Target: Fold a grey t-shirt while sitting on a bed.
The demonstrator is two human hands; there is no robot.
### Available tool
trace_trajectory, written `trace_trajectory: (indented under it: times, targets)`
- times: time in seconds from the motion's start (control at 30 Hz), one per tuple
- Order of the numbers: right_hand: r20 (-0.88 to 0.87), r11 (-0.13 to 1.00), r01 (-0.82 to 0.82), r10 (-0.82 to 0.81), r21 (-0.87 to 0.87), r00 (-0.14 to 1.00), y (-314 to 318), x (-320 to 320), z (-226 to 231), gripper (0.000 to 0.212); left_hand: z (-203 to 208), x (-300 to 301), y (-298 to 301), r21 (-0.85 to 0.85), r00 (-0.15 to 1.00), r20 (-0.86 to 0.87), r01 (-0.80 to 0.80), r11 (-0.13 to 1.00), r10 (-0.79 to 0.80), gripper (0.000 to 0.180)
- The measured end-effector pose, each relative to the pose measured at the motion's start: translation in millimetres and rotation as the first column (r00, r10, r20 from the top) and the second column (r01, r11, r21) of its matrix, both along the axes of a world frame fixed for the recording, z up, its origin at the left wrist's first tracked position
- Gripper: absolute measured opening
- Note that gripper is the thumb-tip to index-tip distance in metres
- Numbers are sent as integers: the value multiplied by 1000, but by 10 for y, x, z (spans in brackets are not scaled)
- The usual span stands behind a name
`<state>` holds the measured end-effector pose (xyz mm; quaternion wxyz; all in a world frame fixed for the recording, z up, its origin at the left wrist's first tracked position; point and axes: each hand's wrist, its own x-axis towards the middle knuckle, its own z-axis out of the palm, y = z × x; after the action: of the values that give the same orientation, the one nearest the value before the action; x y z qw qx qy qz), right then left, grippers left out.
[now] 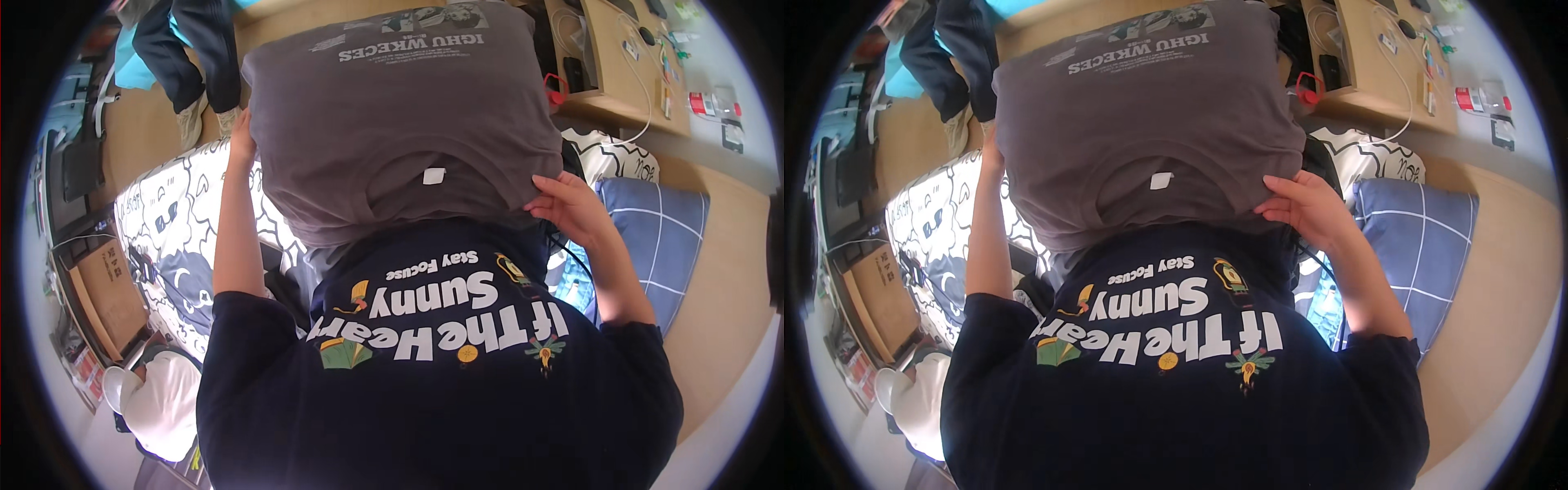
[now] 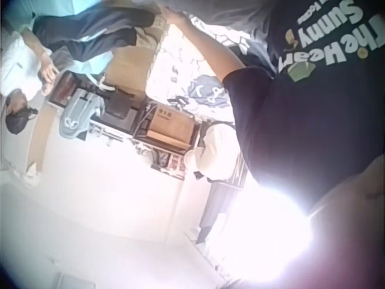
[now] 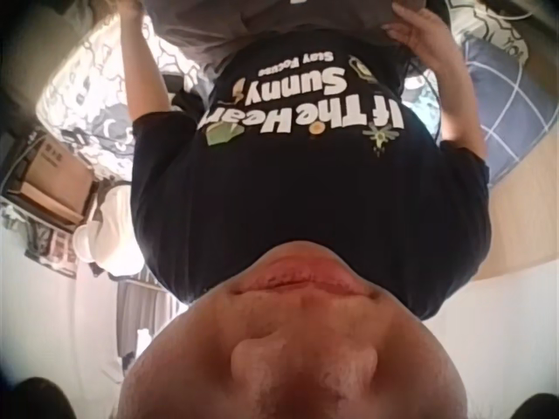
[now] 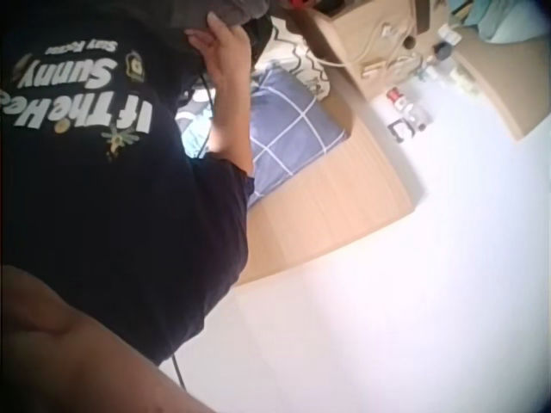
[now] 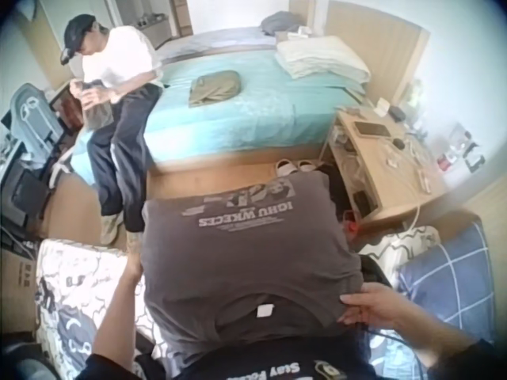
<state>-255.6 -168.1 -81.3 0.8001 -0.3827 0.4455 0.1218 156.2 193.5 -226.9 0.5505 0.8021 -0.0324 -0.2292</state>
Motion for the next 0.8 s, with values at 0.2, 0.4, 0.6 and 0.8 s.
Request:
trace_trajectory:
  times: [0.2, 0.4, 0.6, 0.8]
  targets:
    - [46, 986, -170, 170, -5, 984, -58, -75, 175, 23, 334, 123, 108, 379, 835, 550, -276, 884, 25, 55]
    - [-200, 875, -456, 423, -164, 884, -101, -30, 69, 22, 728, -325, -100, 312, 625, 769, -190, 931, -130, 26]
    - [-198, 367, -617, 728, -696, 656, 27, -25, 322, 16, 1354, -1706, -199, 388, 275, 650, 682, 620, -708, 29]
    - [-287, 35, -512, 794, -858, 536, 51, -68, 145, 34, 1381, -2070, -325, 481, 222, 528, 717, 504, -820, 30]
